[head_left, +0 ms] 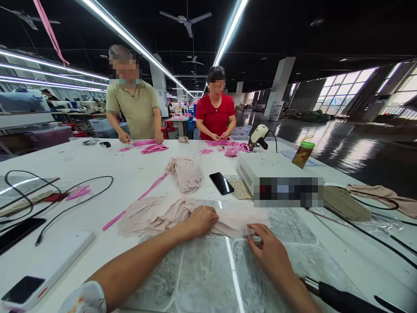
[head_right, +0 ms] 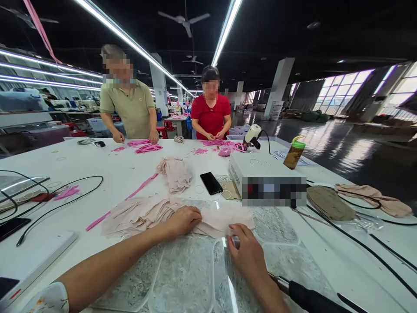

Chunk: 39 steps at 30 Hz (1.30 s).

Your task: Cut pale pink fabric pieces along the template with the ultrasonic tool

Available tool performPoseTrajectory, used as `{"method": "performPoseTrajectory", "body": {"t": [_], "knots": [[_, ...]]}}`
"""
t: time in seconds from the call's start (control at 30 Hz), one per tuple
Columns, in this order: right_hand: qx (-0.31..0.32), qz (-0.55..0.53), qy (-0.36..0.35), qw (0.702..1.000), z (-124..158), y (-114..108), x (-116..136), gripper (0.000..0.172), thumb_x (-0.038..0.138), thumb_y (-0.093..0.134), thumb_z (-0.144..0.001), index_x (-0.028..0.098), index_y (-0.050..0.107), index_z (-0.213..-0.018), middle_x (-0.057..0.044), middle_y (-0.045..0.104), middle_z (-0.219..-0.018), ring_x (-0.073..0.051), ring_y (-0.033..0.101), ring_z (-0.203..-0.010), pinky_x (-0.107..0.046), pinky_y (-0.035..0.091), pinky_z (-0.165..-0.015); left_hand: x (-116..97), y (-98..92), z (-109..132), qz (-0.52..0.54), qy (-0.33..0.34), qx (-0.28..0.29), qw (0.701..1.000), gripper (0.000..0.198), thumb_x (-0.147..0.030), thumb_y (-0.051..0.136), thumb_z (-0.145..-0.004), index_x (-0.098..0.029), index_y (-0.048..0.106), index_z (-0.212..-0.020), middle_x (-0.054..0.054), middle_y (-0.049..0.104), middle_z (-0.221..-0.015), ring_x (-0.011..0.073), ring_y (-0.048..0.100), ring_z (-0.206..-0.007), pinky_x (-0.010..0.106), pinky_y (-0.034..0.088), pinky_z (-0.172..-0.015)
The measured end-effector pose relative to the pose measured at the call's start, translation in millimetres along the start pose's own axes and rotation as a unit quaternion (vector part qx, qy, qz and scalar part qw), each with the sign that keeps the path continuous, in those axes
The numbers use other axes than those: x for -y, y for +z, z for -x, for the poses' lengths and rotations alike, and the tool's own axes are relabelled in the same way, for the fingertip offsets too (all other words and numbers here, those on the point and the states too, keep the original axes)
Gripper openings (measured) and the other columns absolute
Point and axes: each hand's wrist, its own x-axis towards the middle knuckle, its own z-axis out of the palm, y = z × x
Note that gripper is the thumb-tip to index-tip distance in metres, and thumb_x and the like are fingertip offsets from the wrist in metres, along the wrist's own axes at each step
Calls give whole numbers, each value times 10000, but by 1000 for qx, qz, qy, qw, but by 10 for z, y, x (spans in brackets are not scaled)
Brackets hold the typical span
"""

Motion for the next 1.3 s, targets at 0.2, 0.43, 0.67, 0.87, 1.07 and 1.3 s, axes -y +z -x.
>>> {"method": "performPoseTrajectory", "body": {"t": [0.2, 0.43, 0.67, 0.87, 1.07, 1.3], "knots": [[-19, 52, -63, 997, -203, 175, 222, 287, 376, 591, -937, 200, 602, -1164, -81, 603, -1198, -210, 613, -1013, -424, 536, -851, -11, -95, -47, 4, 32, -59, 998, 162, -228, 536, -980, -127, 661, -957, 68, 670, -968, 174, 648, -863, 356, 545, -817], [-58, 123, -74, 988, -323, 176, 141, 281, 378, 586, -941, 198, 601, -1157, -75, 611, -1167, -191, 621, -954, -395, 547, -808, -182, -293, 291, 50, 121, -116, 985, 178, -151, 507, -927, -164, 681, -889, 88, 681, -1149, 199, 652, -1048, 326, 525, -924], [-61, 100, -172, 978, 372, -105, 245, 149, 137, 479, -945, 189, 614, -908, -15, 597, -834, -150, 586, -755, -310, 519, -677, -162, -352, 1082, 111, 204, -27, 972, 155, -51, 540, -823, -171, 617, -763, 53, 653, -1274, 211, 614, -1192, 323, 521, -998], [-35, 54, -197, 978, 588, -179, 467, 235, 57, 480, -866, 175, 588, -1038, -72, 624, -903, -184, 609, -836, -318, 524, -745, -154, -352, 1415, 129, 181, 12, 975, 194, -1, 531, -753, -179, 607, -759, 46, 664, -1249, 199, 628, -1161, 310, 501, -1026], [2, 40, -186, 982, 417, -139, 574, 200, 85, 481, -841, 215, 599, -936, -58, 645, -893, -209, 631, -807, -353, 537, -714, -147, -430, 1483, 139, 170, 46, 975, 184, 2, 534, -666, -174, 574, -701, 41, 680, -1212, 206, 635, -1138, 301, 484, -1044], [9, 20, -150, 988, 653, -444, 414, 138, 238, 519, -907, 229, 593, -1023, -67, 667, -920, -182, 681, -797, -272, 568, -677, -212, -498, 1410, 134, 164, 70, 975, 145, -63, 545, -796, -183, 625, -814, 55, 706, -1087, 197, 670, -980, 323, 518, -949]]}}
